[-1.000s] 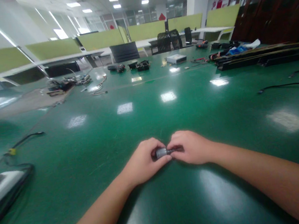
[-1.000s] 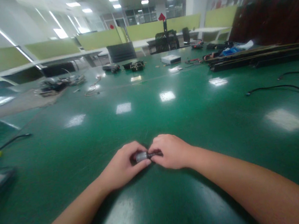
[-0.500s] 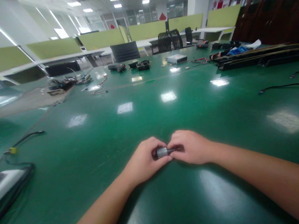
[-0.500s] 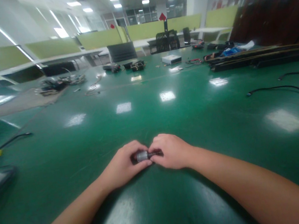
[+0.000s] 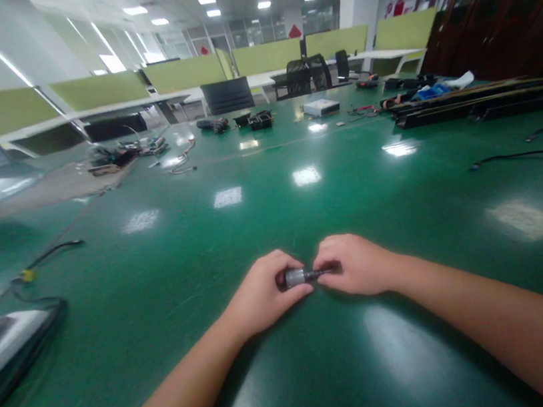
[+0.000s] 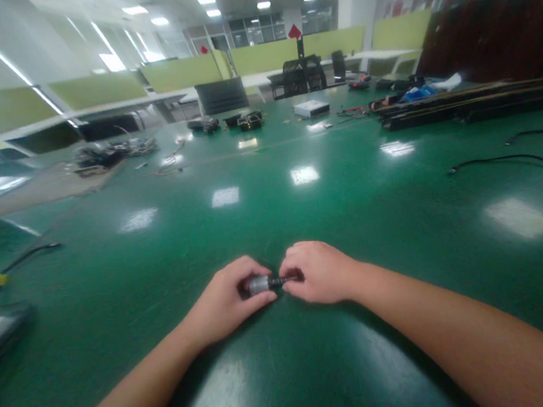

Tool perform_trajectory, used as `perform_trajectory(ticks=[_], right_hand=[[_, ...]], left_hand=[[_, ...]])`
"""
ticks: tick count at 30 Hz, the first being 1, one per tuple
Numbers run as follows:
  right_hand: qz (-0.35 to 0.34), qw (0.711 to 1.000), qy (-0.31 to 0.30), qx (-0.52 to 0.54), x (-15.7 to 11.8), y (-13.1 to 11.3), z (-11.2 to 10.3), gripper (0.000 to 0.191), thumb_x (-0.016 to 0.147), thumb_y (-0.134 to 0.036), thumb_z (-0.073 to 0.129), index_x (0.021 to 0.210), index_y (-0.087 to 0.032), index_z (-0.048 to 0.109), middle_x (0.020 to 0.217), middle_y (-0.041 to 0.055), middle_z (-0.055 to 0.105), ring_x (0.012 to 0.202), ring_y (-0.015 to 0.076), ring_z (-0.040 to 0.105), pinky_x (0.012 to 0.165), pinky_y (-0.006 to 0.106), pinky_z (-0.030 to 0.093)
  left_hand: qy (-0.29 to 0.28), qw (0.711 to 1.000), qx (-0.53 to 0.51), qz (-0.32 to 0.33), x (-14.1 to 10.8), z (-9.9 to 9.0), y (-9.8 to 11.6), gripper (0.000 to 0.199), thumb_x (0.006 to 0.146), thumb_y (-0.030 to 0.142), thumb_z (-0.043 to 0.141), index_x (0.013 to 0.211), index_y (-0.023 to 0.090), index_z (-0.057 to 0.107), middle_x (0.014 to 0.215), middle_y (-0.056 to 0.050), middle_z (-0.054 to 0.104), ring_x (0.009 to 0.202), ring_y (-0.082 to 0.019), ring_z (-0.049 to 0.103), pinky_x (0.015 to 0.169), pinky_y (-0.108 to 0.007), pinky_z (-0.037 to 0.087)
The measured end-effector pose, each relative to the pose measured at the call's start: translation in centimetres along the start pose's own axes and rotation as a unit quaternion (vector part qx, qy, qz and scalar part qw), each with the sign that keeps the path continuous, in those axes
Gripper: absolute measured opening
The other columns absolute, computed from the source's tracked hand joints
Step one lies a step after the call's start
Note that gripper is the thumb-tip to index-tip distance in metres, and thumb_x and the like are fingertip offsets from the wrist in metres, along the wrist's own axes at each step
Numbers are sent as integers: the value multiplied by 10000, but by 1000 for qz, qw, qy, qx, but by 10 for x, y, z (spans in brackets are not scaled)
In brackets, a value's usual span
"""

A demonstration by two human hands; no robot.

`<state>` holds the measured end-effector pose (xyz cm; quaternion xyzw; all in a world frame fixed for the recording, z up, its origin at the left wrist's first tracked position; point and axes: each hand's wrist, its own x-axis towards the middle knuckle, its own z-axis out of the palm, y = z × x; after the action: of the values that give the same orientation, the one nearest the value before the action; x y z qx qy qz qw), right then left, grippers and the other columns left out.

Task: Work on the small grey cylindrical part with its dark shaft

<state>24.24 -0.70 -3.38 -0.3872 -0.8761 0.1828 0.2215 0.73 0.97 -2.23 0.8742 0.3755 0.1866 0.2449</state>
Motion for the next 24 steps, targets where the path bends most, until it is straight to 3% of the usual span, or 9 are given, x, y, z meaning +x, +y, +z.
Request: perform_trajectory(ticks=[24], right_hand=[[34, 997, -52, -41, -10, 4, -27, 78, 781, -194, 693, 818, -199, 762, 768, 24, 696, 725, 162, 611, 672, 282, 433]], left_hand=[[-5, 1000, -11, 4, -9, -5, -7, 250, 814, 385, 770, 959, 197, 692, 907, -32, 659, 793, -180, 599, 703, -280, 459]])
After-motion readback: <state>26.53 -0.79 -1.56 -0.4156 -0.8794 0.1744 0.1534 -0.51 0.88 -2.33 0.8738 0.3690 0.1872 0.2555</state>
